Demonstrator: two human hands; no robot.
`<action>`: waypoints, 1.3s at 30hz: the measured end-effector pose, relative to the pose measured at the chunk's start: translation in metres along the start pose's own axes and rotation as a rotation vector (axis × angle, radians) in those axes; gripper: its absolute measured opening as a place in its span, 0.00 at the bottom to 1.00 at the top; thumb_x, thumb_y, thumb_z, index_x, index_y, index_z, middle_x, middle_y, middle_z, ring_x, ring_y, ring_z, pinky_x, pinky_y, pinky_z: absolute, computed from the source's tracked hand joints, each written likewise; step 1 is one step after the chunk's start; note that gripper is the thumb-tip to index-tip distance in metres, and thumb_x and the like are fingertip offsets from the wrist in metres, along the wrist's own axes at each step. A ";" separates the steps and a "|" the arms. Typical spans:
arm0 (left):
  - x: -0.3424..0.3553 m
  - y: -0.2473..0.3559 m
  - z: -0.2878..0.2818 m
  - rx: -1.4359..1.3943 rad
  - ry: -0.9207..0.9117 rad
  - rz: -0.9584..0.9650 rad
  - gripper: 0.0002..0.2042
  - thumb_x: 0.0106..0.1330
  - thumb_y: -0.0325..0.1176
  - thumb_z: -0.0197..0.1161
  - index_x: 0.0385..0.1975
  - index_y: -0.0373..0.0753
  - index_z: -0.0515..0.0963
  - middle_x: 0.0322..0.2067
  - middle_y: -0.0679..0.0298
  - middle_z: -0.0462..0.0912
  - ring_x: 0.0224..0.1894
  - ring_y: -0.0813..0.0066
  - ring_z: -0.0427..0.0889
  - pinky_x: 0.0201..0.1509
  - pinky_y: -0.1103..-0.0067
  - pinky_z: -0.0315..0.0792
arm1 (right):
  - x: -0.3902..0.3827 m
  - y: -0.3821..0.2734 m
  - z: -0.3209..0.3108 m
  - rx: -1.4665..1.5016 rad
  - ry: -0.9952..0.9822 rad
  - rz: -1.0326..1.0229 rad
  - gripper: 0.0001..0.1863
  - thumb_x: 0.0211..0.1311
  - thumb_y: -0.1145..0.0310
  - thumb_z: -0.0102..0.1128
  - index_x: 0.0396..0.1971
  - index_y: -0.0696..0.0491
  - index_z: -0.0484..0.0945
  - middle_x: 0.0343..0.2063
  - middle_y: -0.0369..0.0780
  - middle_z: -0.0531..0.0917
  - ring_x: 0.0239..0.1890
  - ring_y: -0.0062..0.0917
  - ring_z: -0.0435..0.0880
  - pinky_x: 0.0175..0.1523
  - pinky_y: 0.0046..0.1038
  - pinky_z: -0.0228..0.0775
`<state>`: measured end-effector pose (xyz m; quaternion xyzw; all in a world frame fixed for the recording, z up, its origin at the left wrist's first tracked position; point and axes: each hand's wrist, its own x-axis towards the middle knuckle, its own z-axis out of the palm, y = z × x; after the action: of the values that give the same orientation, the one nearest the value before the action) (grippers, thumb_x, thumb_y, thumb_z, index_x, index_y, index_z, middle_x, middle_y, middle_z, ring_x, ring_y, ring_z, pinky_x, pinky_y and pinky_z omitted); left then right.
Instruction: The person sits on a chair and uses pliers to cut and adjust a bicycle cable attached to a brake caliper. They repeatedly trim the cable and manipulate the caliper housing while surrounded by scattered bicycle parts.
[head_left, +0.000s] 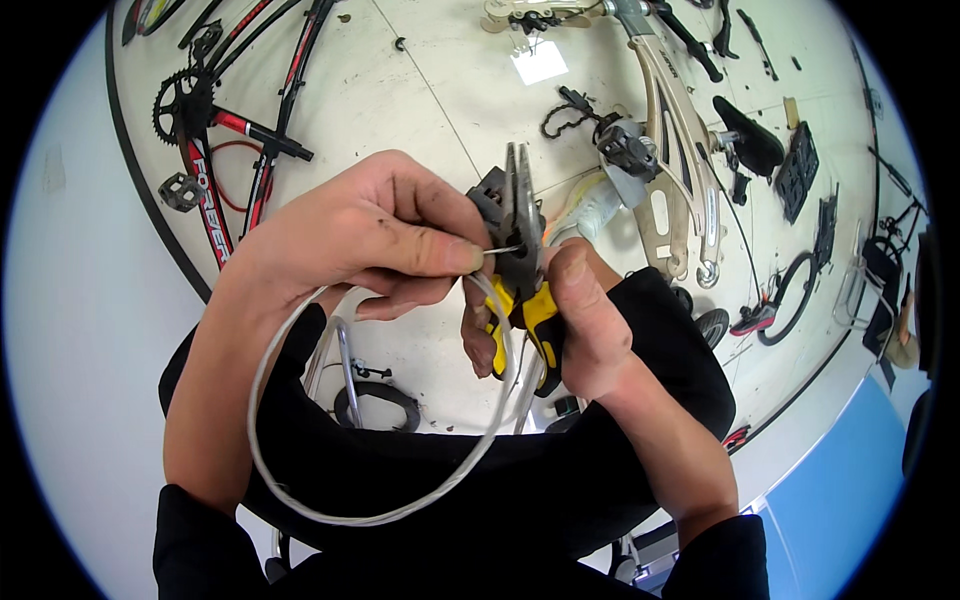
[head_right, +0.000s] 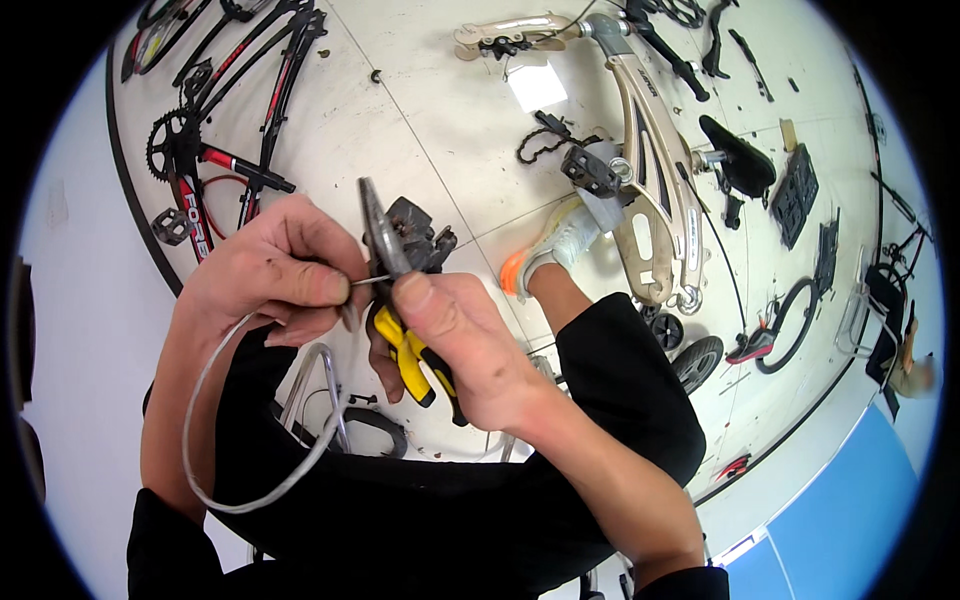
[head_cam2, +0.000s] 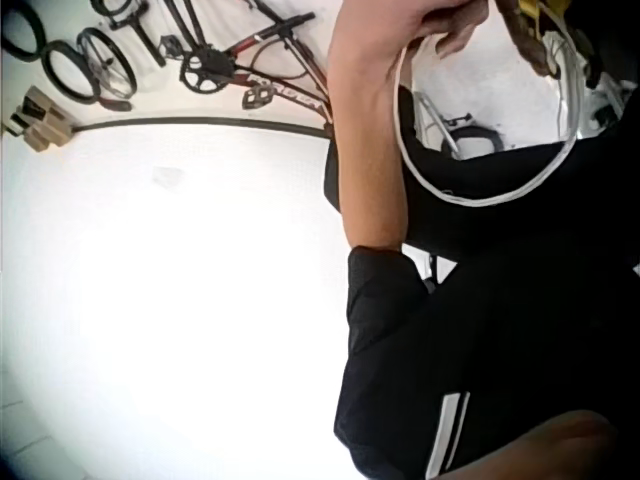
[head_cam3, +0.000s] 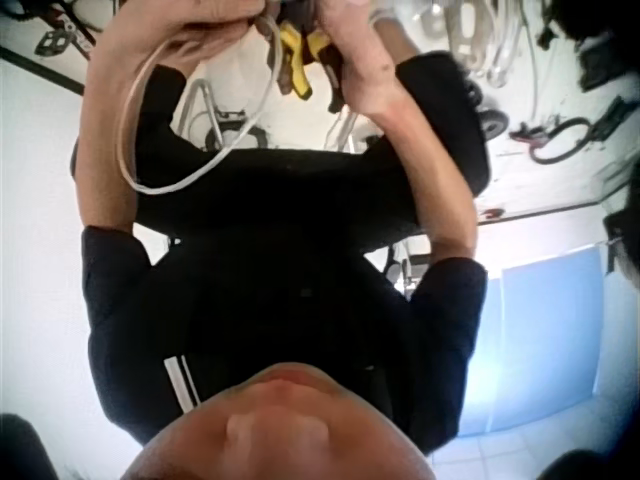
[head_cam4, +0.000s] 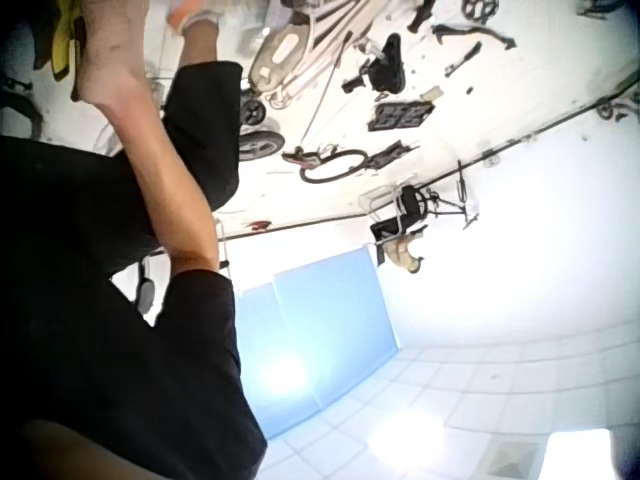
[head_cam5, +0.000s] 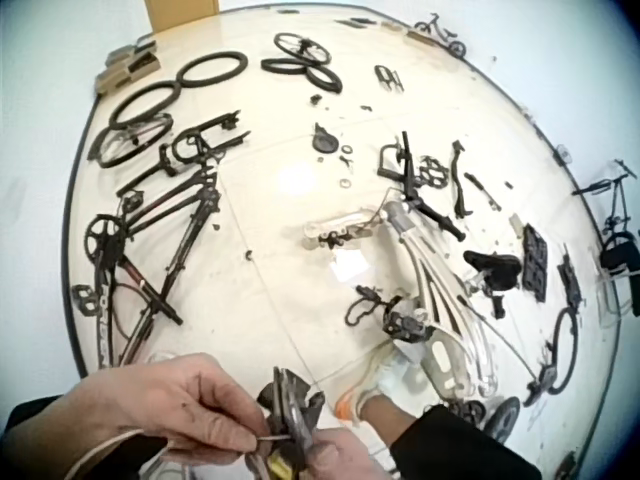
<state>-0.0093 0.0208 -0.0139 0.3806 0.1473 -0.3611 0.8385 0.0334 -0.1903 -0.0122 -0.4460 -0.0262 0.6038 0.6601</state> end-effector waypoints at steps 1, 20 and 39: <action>0.000 0.000 0.001 0.029 0.018 0.012 0.11 0.58 0.28 0.64 0.31 0.22 0.76 0.10 0.60 0.71 0.07 0.78 0.67 0.07 0.84 0.55 | 0.001 -0.001 -0.002 -0.015 -0.009 -0.008 0.37 0.62 0.35 0.41 0.32 0.61 0.74 0.22 0.42 0.77 0.24 0.24 0.75 0.32 0.22 0.66; 0.002 -0.003 0.003 0.292 0.054 0.017 0.07 0.61 0.23 0.58 0.32 0.23 0.78 0.12 0.62 0.72 0.10 0.80 0.69 0.15 0.84 0.60 | 0.010 0.004 0.013 0.039 0.042 0.040 0.41 0.61 0.33 0.37 0.45 0.62 0.69 0.30 0.47 0.79 0.34 0.31 0.80 0.38 0.28 0.71; 0.005 -0.001 -0.006 0.226 0.111 0.023 0.07 0.59 0.24 0.59 0.31 0.25 0.77 0.12 0.63 0.72 0.09 0.85 0.63 0.13 0.85 0.61 | 0.027 -0.009 -0.007 -0.195 -0.032 0.214 0.35 0.67 0.44 0.36 0.49 0.65 0.70 0.39 0.48 0.79 0.46 0.35 0.79 0.57 0.37 0.66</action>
<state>-0.0063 0.0227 -0.0206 0.4939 0.1474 -0.3440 0.7849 0.0516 -0.1709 -0.0240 -0.4988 -0.0477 0.6722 0.5451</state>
